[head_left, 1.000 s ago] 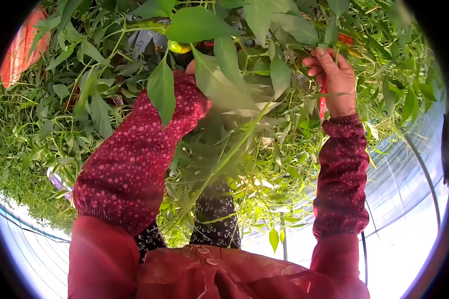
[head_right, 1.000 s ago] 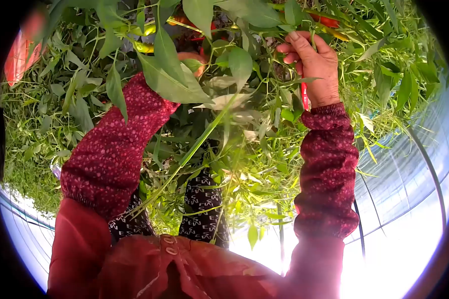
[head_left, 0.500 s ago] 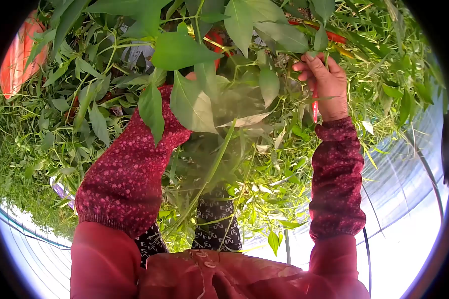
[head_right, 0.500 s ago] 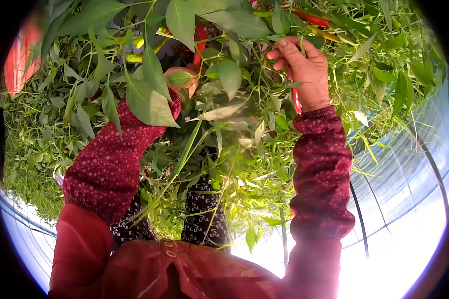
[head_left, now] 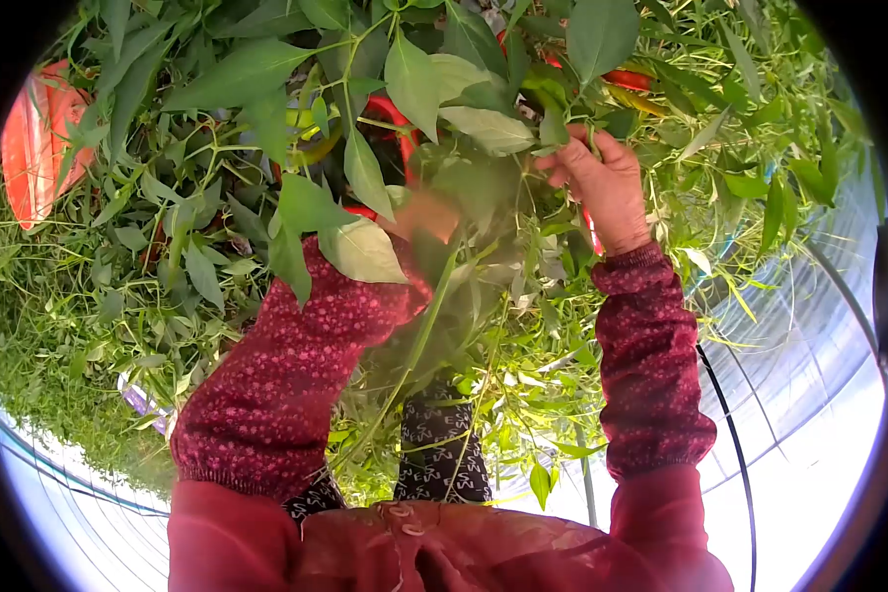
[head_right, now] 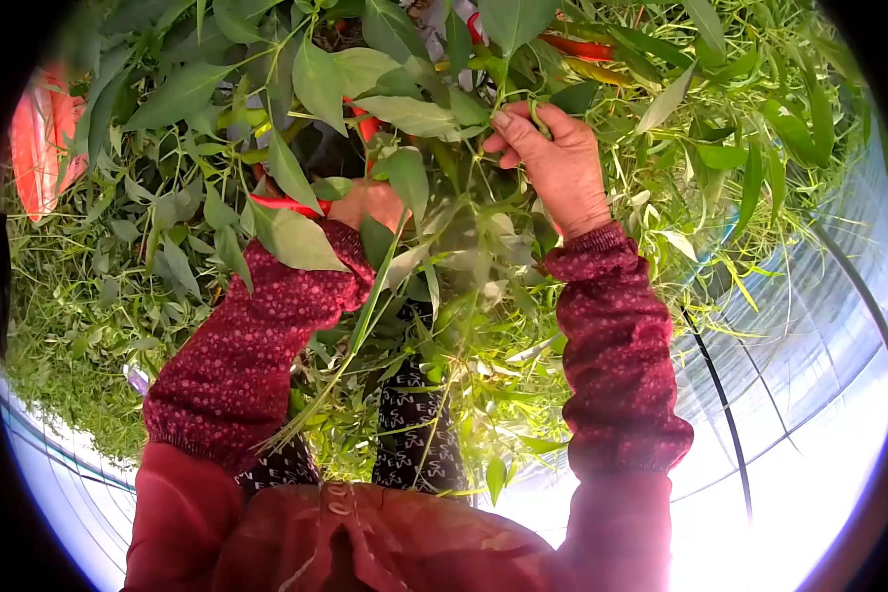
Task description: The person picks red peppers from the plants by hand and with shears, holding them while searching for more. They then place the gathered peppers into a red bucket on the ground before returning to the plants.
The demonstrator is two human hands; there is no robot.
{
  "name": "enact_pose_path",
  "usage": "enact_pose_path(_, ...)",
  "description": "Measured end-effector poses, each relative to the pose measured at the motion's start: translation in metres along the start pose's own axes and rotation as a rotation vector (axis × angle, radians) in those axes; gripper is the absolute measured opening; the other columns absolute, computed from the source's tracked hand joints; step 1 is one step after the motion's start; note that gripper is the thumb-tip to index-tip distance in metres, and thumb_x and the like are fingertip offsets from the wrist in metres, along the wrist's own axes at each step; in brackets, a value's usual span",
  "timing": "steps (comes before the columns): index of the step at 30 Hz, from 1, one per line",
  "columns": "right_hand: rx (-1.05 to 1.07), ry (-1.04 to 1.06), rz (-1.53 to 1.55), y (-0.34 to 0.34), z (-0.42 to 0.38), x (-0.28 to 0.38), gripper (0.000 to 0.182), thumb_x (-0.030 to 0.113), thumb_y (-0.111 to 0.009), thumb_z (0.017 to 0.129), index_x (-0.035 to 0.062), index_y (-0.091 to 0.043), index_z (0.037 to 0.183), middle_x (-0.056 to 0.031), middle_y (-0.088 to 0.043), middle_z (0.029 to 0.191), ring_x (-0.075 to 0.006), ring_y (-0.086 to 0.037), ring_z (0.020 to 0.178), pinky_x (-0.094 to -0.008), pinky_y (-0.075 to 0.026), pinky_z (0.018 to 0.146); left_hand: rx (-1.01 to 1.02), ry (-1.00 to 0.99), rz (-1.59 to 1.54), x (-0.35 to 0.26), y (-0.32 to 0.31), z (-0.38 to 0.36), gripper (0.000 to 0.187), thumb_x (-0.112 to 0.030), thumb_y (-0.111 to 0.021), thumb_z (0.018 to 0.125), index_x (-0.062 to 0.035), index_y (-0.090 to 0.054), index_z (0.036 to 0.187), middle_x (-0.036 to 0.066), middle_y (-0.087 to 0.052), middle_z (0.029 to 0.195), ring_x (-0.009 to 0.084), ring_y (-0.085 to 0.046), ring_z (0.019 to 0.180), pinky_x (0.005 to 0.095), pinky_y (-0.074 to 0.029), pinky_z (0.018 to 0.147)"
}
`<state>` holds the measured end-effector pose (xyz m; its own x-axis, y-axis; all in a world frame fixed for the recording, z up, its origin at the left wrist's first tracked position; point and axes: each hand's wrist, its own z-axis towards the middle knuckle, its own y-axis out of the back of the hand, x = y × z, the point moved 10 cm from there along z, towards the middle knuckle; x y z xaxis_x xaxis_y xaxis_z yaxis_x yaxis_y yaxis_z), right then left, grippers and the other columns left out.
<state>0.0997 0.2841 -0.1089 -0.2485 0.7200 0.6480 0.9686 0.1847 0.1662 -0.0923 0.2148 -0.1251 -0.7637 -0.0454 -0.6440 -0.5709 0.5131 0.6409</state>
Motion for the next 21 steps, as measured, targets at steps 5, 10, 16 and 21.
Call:
enact_pose_path(5,-0.027,-0.052,-0.043,-0.007,-0.005,-0.004,0.017,0.014,-0.06,0.087,0.0009,-0.063,0.098,-0.0035,-0.065,0.074,-0.0057,-0.055,0.062,-0.0197,-0.046,0.061,0.026,-0.039,0.334,-0.017,-0.023,0.0,0.019,-0.007,-0.057,0.074,0.0004,-0.059,0.091,0.011,-0.06,0.068,0.027,-0.063,0.066,0.0356,-0.05,0.055)
enact_pose_path(10,-0.037,-0.034,-0.021,-0.006,-0.003,0.003,0.017,0.014,-0.061,0.087,0.0008,-0.063,0.098,-0.0039,-0.065,0.073,-0.006,-0.054,0.062,-0.0199,-0.045,0.06,0.053,-0.106,0.593,-0.039,-0.013,-0.024,0.018,-0.008,-0.056,0.073,-0.0072,-0.06,0.091,0.014,-0.061,0.083,0.0266,-0.062,0.06,0.0375,-0.049,0.048)
enact_pose_path(16,-0.031,0.008,-0.017,0.001,0.003,0.008,0.017,0.014,-0.061,0.087,0.0006,-0.063,0.097,-0.0044,-0.065,0.074,-0.0065,-0.054,0.061,-0.0201,-0.046,0.06,-0.115,-0.121,0.297,-0.039,0.003,-0.073,0.022,-0.014,-0.059,0.074,-0.0103,-0.059,0.095,0.01,-0.056,0.085,0.0237,-0.06,0.058,0.0347,-0.047,0.048)
enact_pose_path(21,-0.021,0.034,-0.049,-0.002,0.004,0.011,0.017,0.014,-0.06,0.087,0.0009,-0.063,0.097,-0.0042,-0.065,0.073,-0.0061,-0.055,0.061,-0.02,-0.046,0.059,0.095,-0.067,0.361,-0.039,0.019,-0.07,0.03,-0.012,-0.06,0.073,-0.0118,-0.06,0.103,0.007,-0.052,0.087,0.021,-0.058,0.061,0.0327,-0.048,0.053)
